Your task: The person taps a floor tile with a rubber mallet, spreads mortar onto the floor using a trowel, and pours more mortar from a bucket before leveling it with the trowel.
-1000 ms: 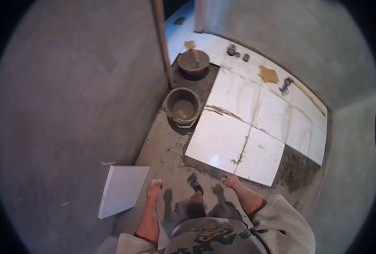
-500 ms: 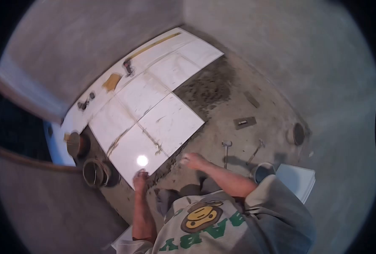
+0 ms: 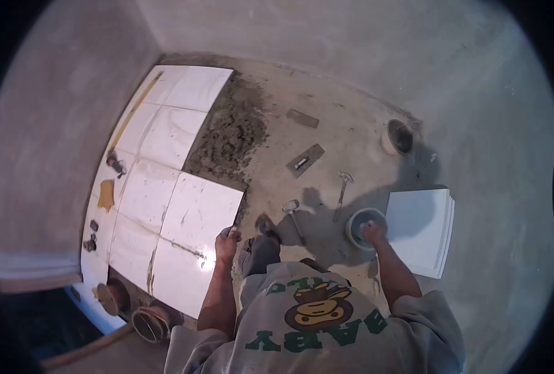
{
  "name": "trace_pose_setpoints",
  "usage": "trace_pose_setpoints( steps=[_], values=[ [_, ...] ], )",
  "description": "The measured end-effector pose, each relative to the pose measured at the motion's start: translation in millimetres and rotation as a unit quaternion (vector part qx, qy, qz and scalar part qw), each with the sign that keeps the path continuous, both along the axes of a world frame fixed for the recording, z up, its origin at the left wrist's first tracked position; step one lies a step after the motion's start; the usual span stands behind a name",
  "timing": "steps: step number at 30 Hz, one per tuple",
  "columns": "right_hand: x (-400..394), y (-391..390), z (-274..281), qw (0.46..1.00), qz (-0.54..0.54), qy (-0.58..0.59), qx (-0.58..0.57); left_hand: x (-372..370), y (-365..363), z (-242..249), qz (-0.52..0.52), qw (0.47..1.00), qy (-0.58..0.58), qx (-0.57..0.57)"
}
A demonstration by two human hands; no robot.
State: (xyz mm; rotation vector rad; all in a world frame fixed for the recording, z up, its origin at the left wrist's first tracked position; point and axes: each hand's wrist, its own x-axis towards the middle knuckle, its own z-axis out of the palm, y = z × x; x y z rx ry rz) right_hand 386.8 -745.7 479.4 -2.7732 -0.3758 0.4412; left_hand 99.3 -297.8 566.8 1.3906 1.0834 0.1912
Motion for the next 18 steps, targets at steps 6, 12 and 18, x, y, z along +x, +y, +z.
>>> trace_pose_setpoints(
  steps=[6, 12, 18],
  values=[
    [10, -22, -25, 0.959, 0.004, 0.283, -0.031, 85, 57, -57, -0.05, 0.995, 0.067, -0.05],
    [102, 124, 6, 0.987, -0.018, 0.131, -0.091, 233, 116, -6, -0.075, 0.996, 0.05, -0.021],
    [199, 282, -6, 0.95, -0.052, 0.292, 0.099, 297, 170, -11, -0.105, 0.993, 0.06, -0.015]
  ],
)
